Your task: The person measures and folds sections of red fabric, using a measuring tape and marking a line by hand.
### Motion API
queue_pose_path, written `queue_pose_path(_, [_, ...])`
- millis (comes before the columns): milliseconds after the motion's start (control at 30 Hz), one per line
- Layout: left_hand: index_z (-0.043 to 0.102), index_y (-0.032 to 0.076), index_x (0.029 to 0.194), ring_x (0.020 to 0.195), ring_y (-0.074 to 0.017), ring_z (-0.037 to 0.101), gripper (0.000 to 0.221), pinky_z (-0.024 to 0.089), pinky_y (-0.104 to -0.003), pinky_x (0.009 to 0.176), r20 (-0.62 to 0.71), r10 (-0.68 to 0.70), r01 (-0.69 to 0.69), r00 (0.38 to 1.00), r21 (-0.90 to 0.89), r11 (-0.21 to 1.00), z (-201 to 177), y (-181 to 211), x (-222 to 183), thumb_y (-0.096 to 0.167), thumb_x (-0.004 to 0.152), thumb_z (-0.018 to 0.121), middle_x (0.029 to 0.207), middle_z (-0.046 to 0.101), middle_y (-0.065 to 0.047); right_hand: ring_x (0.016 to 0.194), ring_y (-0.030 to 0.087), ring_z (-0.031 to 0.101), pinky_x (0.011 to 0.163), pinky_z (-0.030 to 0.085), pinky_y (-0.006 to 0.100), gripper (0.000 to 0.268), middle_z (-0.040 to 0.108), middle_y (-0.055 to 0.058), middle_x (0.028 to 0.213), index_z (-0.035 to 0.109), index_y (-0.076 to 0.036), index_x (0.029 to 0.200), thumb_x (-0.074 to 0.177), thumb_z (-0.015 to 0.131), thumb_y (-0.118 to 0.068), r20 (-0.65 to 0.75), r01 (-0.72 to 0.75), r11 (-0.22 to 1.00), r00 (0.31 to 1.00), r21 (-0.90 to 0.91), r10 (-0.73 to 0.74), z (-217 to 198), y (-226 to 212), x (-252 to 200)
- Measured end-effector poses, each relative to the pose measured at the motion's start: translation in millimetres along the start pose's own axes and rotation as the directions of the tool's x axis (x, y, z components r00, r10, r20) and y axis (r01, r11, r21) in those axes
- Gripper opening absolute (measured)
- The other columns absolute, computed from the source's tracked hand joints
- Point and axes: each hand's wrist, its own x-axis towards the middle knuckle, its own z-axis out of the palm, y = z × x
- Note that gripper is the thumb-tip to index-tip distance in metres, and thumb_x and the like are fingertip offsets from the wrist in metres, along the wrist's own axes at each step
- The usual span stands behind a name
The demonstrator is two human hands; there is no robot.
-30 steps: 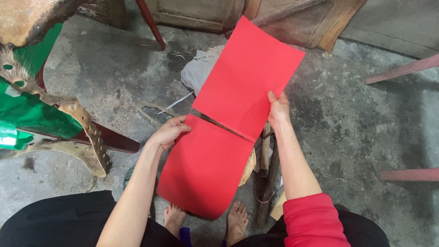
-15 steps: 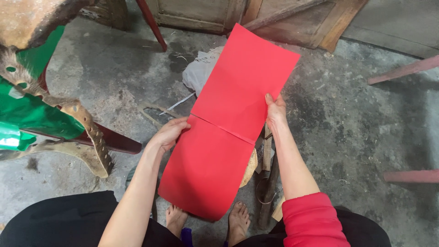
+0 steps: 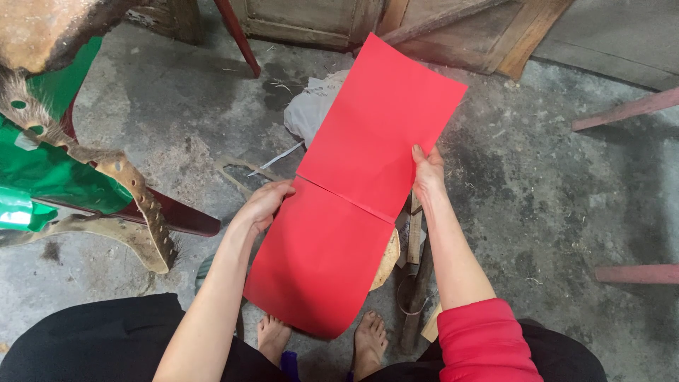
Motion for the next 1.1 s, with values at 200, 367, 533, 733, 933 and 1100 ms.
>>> queue_pose_path(200, [0.059, 0.005, 0.144, 0.108, -0.0305, 0.069, 0.053, 0.059, -0.052, 0.079, 0.022, 0.017, -0.018, 1.000, 0.031, 0.999, 1.9, 0.7, -3.2, 0.020, 0.093, 0.063, 0.125, 0.067, -0.021, 0.089, 0.024, 0.078, 0.080, 0.067, 0.041, 0.022, 0.076, 0.009, 0.105, 0.065, -0.013, 0.122, 0.100, 0.069, -0.012, -0.004, 0.025, 1.000, 1.000, 0.009, -0.025, -8.1, -0.2, 15.7])
queue_pose_path(367, [0.064, 0.008, 0.139, 0.106, -0.0308, 0.070, 0.052, 0.061, -0.051, 0.076, 0.033, 0.025, -0.026, 0.999, 0.025, 0.999, 14.5, 12.8, -20.2, 0.019, 0.088, 0.066, 0.121, 0.070, -0.021, 0.090, 0.022, 0.077, 0.080, 0.066, 0.039, 0.022, 0.076, 0.008, 0.104, 0.065, -0.013, 0.121, 0.100, 0.070, -0.012, 0.017, 0.025, 1.000, 1.000, -0.004, -0.024, 6.8, -11.3, -2.7])
queue_pose_path(533, [0.054, 0.003, 0.147, 0.115, -0.0320, 0.067, 0.056, 0.058, -0.055, 0.083, 0.015, 0.025, -0.025, 1.000, -0.004, 1.000, 11.8, 9.5, -12.9, 0.022, 0.095, 0.061, 0.133, 0.064, -0.025, 0.090, 0.022, 0.077, 0.081, 0.065, 0.038, 0.022, 0.076, 0.008, 0.103, 0.066, -0.013, 0.122, 0.100, 0.069, -0.012, 0.020, 0.029, 0.999, 0.999, -0.026, -0.029, -0.1, 12.6, 6.1])
queue_pose_path(733, [0.055, 0.005, 0.147, 0.110, -0.0325, 0.070, 0.059, 0.059, -0.055, 0.079, 0.024, 0.004, -0.004, 1.000, -0.018, 1.000, 13.0, 15.0, -22.6, 0.020, 0.091, 0.066, 0.128, 0.067, -0.023, 0.090, 0.019, 0.076, 0.081, 0.065, 0.036, 0.021, 0.076, 0.007, 0.102, 0.067, -0.013, 0.121, 0.100, 0.070, -0.012, 0.005, 0.036, 0.999, 0.999, -0.041, -0.036, -3.5, 21.8, 10.0])
queue_pose_path(933, [0.071, 0.003, 0.125, 0.064, -0.0215, 0.070, 0.041, 0.061, -0.044, 0.057, 0.018, 0.008, -0.007, 1.000, -0.052, 0.999, 6.6, -2.7, 14.1, 0.021, 0.088, 0.067, 0.074, 0.064, -0.008, 0.091, 0.020, 0.076, 0.081, 0.064, 0.036, 0.022, 0.076, 0.007, 0.105, 0.066, -0.013, 0.123, 0.101, 0.069, -0.013, 0.008, 0.028, 0.998, 1.000, -0.055, -0.028, -0.8, 15.4, 3.7])
queue_pose_path(1100, [0.074, 0.002, 0.103, 0.044, -0.0161, 0.058, 0.026, 0.056, -0.037, 0.046, -0.041, -0.020, 0.014, 0.999, -0.134, 0.991, -6.1, -13.6, 22.8, 0.024, 0.089, 0.070, 0.052, 0.047, -0.002, 0.090, 0.020, 0.076, 0.080, 0.064, 0.037, 0.022, 0.076, 0.007, 0.105, 0.065, -0.013, 0.124, 0.101, 0.069, -0.014, 0.005, 0.021, 0.997, 1.000, -0.068, -0.020, -4.7, 20.1, 5.4])
